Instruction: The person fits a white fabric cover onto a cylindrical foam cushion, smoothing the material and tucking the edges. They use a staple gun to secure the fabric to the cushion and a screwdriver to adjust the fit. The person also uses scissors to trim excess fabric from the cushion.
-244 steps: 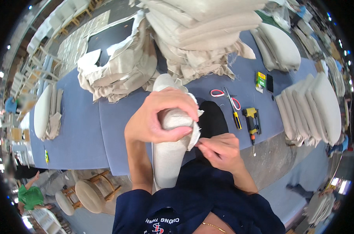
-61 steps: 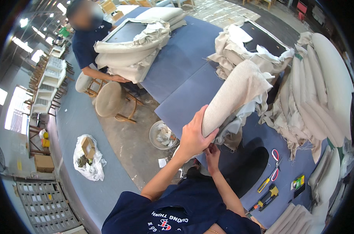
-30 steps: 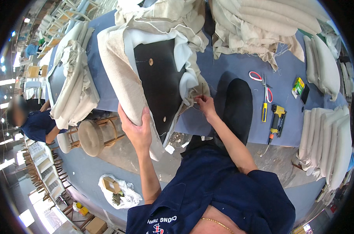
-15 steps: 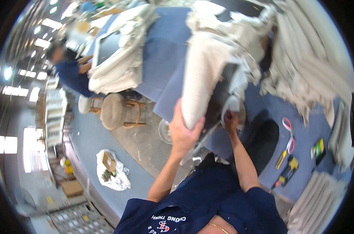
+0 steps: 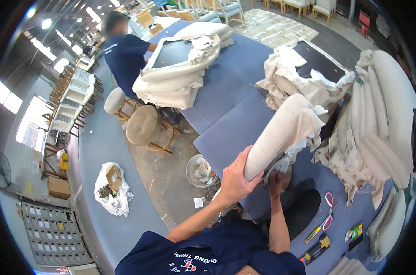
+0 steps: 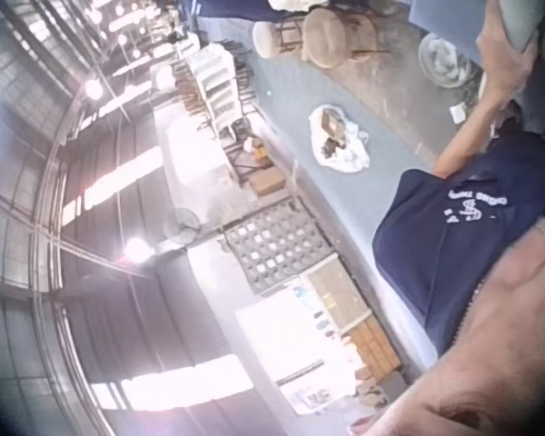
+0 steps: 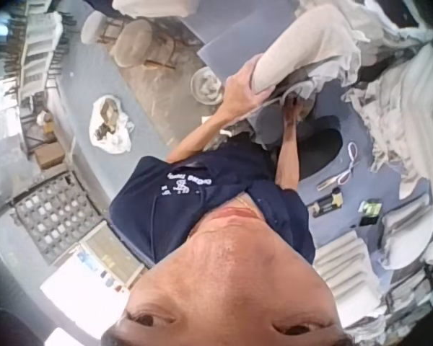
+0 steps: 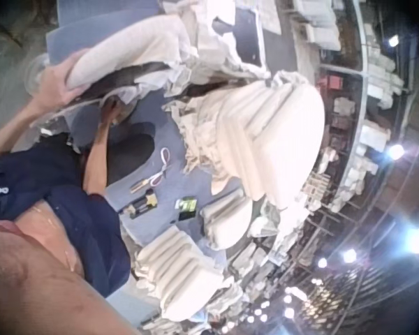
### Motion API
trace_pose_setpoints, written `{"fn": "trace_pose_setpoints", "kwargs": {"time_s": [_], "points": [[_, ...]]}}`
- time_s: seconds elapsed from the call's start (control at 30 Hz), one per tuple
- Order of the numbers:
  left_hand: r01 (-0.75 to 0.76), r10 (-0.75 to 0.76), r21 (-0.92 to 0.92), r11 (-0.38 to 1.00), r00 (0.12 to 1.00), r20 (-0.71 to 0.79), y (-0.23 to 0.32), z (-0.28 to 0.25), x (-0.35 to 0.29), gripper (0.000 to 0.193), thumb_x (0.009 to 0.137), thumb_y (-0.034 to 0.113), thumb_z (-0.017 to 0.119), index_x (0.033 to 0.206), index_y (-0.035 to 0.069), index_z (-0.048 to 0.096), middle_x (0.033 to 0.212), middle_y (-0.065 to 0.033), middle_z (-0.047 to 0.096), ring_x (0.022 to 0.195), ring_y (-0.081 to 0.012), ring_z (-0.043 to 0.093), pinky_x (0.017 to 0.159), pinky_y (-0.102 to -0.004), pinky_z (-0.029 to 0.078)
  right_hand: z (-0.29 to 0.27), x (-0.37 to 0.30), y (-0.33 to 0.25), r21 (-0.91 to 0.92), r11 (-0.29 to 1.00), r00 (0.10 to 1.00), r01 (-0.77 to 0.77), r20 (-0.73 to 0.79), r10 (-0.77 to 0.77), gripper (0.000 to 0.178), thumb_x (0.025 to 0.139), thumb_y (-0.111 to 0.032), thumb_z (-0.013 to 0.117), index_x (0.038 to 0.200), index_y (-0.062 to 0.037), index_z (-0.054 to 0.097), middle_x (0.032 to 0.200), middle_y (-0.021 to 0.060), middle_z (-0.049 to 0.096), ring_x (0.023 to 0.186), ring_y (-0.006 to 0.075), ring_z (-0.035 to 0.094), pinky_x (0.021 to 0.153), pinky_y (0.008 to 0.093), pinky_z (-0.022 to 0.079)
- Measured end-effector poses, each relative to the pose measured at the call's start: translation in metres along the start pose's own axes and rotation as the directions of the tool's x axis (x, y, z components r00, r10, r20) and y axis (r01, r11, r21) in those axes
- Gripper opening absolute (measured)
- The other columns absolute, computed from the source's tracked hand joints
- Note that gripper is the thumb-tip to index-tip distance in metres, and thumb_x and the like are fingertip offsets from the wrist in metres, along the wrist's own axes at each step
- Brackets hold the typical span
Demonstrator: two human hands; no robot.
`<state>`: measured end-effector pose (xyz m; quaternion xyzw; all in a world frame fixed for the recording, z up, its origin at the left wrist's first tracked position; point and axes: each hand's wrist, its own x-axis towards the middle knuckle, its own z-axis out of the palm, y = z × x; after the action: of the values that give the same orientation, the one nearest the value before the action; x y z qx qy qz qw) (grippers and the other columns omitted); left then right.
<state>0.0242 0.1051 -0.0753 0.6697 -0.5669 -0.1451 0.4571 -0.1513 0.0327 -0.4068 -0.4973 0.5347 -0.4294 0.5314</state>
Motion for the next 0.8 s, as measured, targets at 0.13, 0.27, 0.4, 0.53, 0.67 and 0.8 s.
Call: {"fn": "trace_pose_setpoints", "kwargs": {"time_s": [0.13,0.27,0.4,0.53,0.67,0.8], "points": [[0.050,-0.050,-0.002,0.999,0.999,0.016,-0.008,-0.006,-0.002,0.074,0.079,0.022,0.081,0.143,0.004,0.047,0.124,-0.0221,0.067,0.109,-0.0384,0.069,0.090,-0.0416,0.055,-0.022,-0.052,-0.055,0.313,0.948,0.999,-0.054,0.023,0.049,0.020,0.104,-0.023,0.059,0.095,-0.0060,0.064,0.086,-0.0052,0.058,0.075,0.0050,0.048,0.066,0.0233,0.036],[0.021,-0.020,-0.029,0.999,1.000,0.009,-0.009,-0.012,-0.007,0.074,0.080,0.021,0.081,0.143,0.004,0.046,0.122,-0.0220,0.067,0.108,-0.0389,0.069,0.091,-0.0417,0.055,-0.055,-0.064,-0.083,0.491,0.868,0.974,-0.078,-0.146,0.170,0.016,0.103,-0.025,0.063,0.103,-0.0090,0.062,0.086,-0.0044,0.059,0.074,0.0041,0.052,0.067,0.0211,0.041],[0.007,-0.006,-0.059,0.998,1.000,0.021,-0.014,-0.018,-0.027,0.077,0.080,0.019,0.081,0.145,0.002,0.043,0.126,-0.0227,0.063,0.112,-0.0396,0.066,0.093,-0.0427,0.054,-0.060,-0.061,-0.149,0.542,0.836,0.991,0.091,-0.130,-0.024,0.016,0.100,-0.022,0.068,0.099,-0.0081,0.060,0.086,-0.0032,0.058,0.075,0.0041,0.050,0.067,0.0201,0.040],[-0.093,0.091,-0.063,0.994,0.996,-0.025,-0.006,-0.028,-0.019,0.084,0.079,0.018,0.081,0.148,0.000,0.037,0.134,-0.0239,0.056,0.117,-0.0409,0.063,0.094,-0.0443,0.053,-0.053,-0.059,-0.198,0.491,0.857,0.988,0.155,-0.089,-0.128,0.017,0.097,-0.017,0.071,0.103,-0.0055,0.061,0.087,-0.0029,0.057,0.075,0.0046,0.050,0.067,0.0201,0.040],[-0.189,0.182,-0.047,0.981,0.975,-0.124,0.026,-0.036,0.034,0.091,0.076,0.017,0.082,0.150,-0.001,0.032,0.138,-0.0245,0.052,0.118,-0.0424,0.060,0.094,-0.0450,0.053,-0.030,-0.058,-0.248,0.533,0.830,0.987,0.162,-0.081,-0.141,0.025,0.094,-0.015,0.075,0.110,0.0000,0.064,0.088,-0.0025,0.059,0.075,0.0056,0.052,0.069,0.0206,0.042],[-0.271,0.291,0.124,0.955,0.937,-0.194,0.035,-0.034,0.055,0.095,0.073,0.016,0.081,0.151,-0.001,0.031,0.140,-0.0254,0.049,0.120,-0.0444,0.057,0.096,-0.0463,0.051,-0.026,-0.047,-0.266,0.468,0.854,0.970,0.227,-0.035,-0.239,0.026,0.093,-0.014,0.075,0.111,0.0023,0.067,0.093,-0.0008,0.063,0.080,0.0064,0.055,0.071,0.0207,0.043]]}}
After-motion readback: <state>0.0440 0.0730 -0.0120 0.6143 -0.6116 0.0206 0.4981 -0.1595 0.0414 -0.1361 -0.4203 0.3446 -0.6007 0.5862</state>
